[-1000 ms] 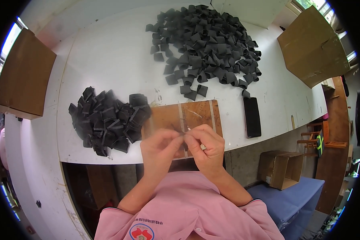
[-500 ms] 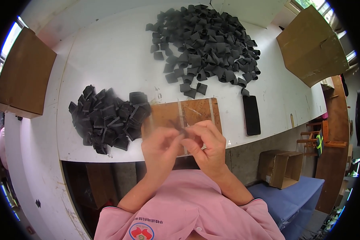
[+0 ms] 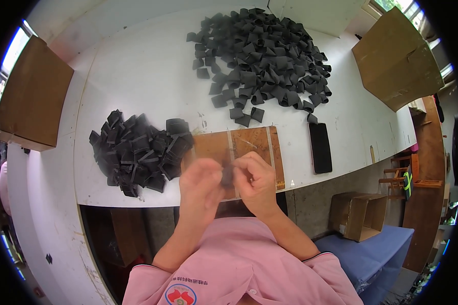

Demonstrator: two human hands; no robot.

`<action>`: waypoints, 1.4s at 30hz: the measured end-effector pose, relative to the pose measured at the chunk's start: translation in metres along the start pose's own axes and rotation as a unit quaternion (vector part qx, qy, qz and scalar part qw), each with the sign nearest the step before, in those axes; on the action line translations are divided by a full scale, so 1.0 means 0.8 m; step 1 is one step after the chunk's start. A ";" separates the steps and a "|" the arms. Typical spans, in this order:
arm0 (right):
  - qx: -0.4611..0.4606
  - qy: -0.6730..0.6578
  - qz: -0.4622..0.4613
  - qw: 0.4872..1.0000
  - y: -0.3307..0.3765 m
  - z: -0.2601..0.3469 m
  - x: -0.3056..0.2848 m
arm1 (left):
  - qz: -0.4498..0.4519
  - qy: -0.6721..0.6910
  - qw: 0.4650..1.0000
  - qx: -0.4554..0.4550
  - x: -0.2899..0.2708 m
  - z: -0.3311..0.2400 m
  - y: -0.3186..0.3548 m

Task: Sorting small black square components into piles on a workbench.

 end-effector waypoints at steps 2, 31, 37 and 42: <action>0.160 -0.262 0.073 0.949 0.007 -0.033 0.018 | 0.084 0.081 0.990 -0.081 0.018 0.010 0.006; 0.250 -0.505 0.184 0.806 -0.001 0.008 0.019 | 0.040 -0.002 0.999 -0.026 0.028 -0.008 0.008; 0.245 -0.435 0.207 0.841 -0.017 0.019 0.013 | 0.128 0.160 0.972 -0.115 0.046 -0.006 0.012; 0.262 -0.513 0.238 0.782 0.000 0.011 0.027 | 0.220 0.246 0.918 -0.222 0.066 -0.006 0.027</action>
Point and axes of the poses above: each hand's wrist, its own y-axis away from the middle knuckle, its own x-axis out of the palm, z = x × y, the point moved 9 cm from there along -y, towards the middle knuckle, and after that the axes turned 5 degrees about y, right-handed, at the moved point
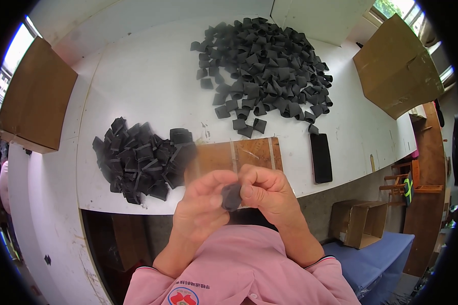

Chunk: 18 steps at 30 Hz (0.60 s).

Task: Sorting small black square components into piles on a workbench.

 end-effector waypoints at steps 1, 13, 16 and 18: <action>-0.048 0.076 -0.032 0.995 0.001 0.012 -0.005 | -0.035 -0.083 0.996 0.021 -0.002 -0.004 0.000; -0.175 0.288 -0.107 0.935 0.018 0.033 -0.010 | -0.217 -0.494 0.814 0.214 -0.006 -0.040 0.018; -0.133 0.233 -0.127 0.955 0.016 0.026 -0.010 | -0.216 -0.482 0.816 0.235 -0.005 -0.039 0.019; -0.100 0.196 -0.140 0.965 0.015 0.020 -0.013 | -0.216 -0.484 0.812 0.244 -0.004 -0.037 0.018</action>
Point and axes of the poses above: each hand's wrist, its own y-axis away from the middle knuckle, its own x-axis out of the palm, z = x × y, the point moved 9 cm from there along -y, towards the middle knuckle, and after that the axes turned 5 degrees about y, right-handed, at the moved point
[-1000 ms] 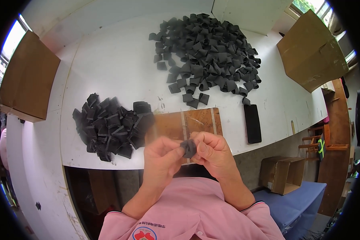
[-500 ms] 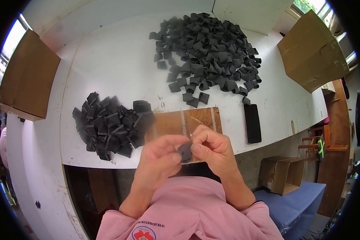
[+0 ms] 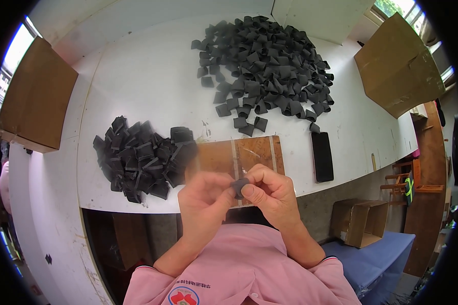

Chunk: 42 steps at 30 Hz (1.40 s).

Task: Sorting small black square components into piles on a workbench.

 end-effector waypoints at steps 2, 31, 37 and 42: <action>0.014 -0.034 0.001 0.999 -0.001 -0.005 -0.001 | 0.006 -0.019 1.000 0.014 0.002 0.000 0.001; -0.074 0.082 0.117 0.987 -0.055 0.034 0.019 | 0.186 0.512 0.815 -0.198 0.022 -0.004 -0.034; 0.022 -0.034 0.169 0.985 -0.059 -0.014 0.023 | 0.156 0.414 0.866 -0.234 0.007 0.035 -0.036; 0.012 -0.020 0.203 0.979 -0.064 -0.022 0.023 | 0.178 0.451 0.851 -0.200 0.012 0.030 -0.040</action>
Point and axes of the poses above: each hand's wrist, its own y-axis away from the middle knuckle, its own x-axis out of the palm, z = x × y, the point moved 9 cm from there along -y, towards the middle knuckle, and after that the axes turned 5 degrees about y, right-handed, at the moved point
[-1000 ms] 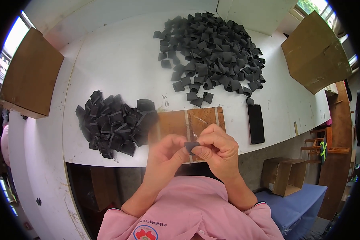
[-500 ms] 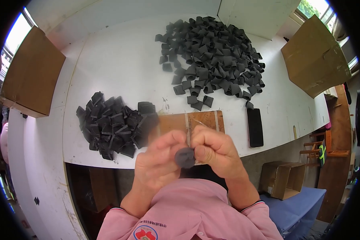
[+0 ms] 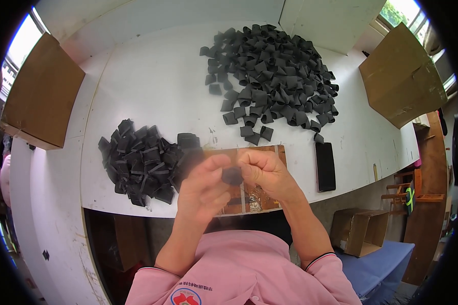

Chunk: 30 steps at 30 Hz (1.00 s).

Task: Sorting small black square components into piles on a workbench.

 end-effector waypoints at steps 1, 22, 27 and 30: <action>0.001 -0.044 0.022 0.999 0.000 -0.003 0.003 | 0.001 -0.001 1.000 -0.001 0.000 0.005 0.001; -0.065 0.127 0.059 0.988 -0.012 0.035 0.005 | -0.038 -0.054 0.996 0.065 -0.001 -0.007 0.006; -0.016 0.037 0.086 0.996 -0.011 0.003 0.004 | 0.021 -0.164 0.977 0.137 0.011 -0.010 0.002; -0.028 0.067 0.072 0.995 -0.017 0.008 -0.001 | -0.025 -0.259 0.949 0.178 0.011 -0.020 0.002</action>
Point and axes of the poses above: each hand's wrist, its own y-axis away from the middle knuckle, its own x-axis out of the palm, z = x × y, the point moved 9 cm from there along -y, towards the middle knuckle, and after that the axes turned 5 degrees about y, right-handed, at the moved point
